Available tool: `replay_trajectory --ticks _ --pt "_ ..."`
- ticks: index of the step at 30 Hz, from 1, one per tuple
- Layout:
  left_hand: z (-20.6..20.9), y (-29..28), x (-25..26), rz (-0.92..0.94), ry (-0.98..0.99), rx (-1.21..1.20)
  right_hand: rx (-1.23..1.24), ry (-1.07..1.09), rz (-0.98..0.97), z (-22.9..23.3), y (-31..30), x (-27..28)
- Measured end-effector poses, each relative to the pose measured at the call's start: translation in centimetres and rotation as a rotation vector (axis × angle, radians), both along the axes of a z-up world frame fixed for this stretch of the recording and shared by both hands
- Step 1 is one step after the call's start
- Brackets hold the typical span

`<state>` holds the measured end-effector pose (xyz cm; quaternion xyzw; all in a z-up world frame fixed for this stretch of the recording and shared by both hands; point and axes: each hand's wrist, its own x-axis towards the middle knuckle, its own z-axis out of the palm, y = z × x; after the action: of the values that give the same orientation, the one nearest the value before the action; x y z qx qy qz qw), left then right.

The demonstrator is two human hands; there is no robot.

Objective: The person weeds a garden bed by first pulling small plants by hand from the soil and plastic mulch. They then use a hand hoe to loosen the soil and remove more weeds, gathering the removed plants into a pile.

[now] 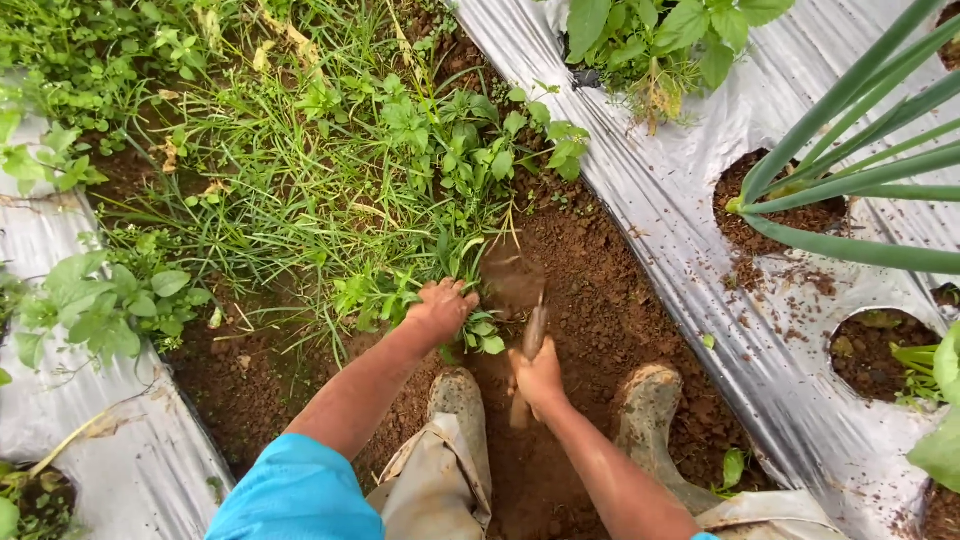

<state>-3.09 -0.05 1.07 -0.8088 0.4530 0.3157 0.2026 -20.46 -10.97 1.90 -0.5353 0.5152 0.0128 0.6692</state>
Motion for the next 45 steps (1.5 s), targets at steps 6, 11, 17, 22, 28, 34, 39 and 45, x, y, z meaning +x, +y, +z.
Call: replay_trajectory --ticks 6,11,17,22,28,34,39,45 --pt "0.4 1.6 0.2 -0.068 0.021 0.071 0.018 0.032 -0.165 -5.0 -0.4 -0.1" --pt "7.9 0.5 0.0 -0.171 0.005 0.060 0.031 0.081 0.035 0.2 0.4 -1.7" --pt "4.8 0.3 -1.1 -0.520 -0.395 -0.010 0.205 -0.093 -0.107 -1.8 1.5 -4.2" --pt "1.9 0.6 0.0 -0.558 -0.104 0.135 0.264 0.001 -0.035 -2.0 1.9 -7.2" --pt "2.1 4.1 0.6 -0.295 0.057 0.113 0.176 0.069 -0.276 1.1 1.5 -4.0" --pt "2.6 6.3 2.0 -0.174 0.048 0.142 0.080 0.256 0.164 1.4 3.1 -8.6" --pt "3.6 6.1 1.1 -0.195 0.074 0.138 0.160 0.266 -0.024 3.3 3.1 -6.2" --pt "5.9 2.3 -2.6 -0.576 -0.057 -0.236 0.016 0.049 -0.258 0.5 1.6 -6.0"
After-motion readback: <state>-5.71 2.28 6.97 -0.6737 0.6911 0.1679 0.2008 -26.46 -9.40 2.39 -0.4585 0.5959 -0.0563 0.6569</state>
